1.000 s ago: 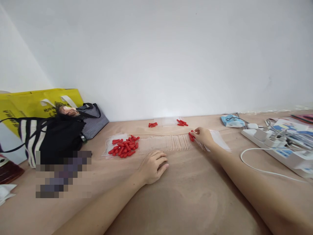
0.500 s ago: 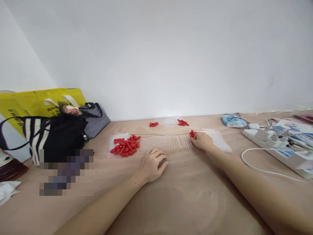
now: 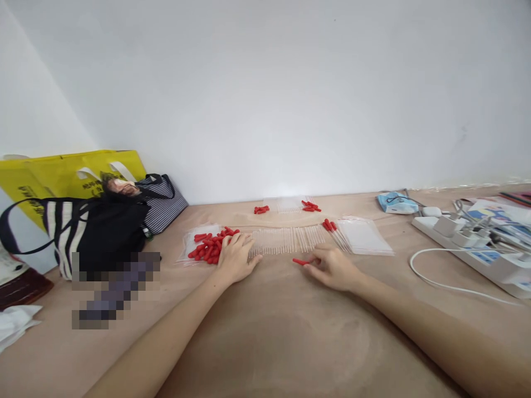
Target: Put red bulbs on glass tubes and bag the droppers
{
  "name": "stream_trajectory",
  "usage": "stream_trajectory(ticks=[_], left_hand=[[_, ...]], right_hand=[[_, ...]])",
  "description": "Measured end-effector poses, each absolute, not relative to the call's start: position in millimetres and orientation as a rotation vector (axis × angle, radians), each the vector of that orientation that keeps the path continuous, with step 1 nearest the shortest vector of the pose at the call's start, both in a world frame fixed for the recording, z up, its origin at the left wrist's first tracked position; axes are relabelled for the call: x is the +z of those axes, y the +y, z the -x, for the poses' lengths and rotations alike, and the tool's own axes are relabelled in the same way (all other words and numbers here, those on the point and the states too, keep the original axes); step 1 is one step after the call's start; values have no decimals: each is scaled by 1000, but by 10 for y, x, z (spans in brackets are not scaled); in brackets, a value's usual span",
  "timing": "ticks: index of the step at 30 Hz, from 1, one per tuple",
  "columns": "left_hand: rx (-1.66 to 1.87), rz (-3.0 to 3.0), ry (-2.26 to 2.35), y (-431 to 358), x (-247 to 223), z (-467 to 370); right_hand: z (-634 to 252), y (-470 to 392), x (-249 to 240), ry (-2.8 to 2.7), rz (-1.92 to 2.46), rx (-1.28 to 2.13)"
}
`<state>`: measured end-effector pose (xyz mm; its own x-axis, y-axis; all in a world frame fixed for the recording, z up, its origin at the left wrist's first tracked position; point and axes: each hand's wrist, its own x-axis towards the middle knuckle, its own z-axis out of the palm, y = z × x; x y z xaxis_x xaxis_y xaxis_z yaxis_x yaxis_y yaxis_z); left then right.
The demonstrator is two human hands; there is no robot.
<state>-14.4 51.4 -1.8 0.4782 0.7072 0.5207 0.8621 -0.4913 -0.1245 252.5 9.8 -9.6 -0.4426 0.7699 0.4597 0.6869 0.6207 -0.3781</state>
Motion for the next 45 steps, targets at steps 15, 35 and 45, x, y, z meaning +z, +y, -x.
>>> stream_trajectory(ticks=[15, 35, 45], left_hand=[[-601, 2225, -1620, 483, -144, 20], [-786, 2291, -1704, 17, -59, 33], [-333, 2493, -1908, -14, 99, 59]], right_hand=[[-2488, -77, -198, -2266, 1074, 107], [-2484, -44, -257, -2320, 895, 163], [-2476, -19, -265, -2323, 850, 220]])
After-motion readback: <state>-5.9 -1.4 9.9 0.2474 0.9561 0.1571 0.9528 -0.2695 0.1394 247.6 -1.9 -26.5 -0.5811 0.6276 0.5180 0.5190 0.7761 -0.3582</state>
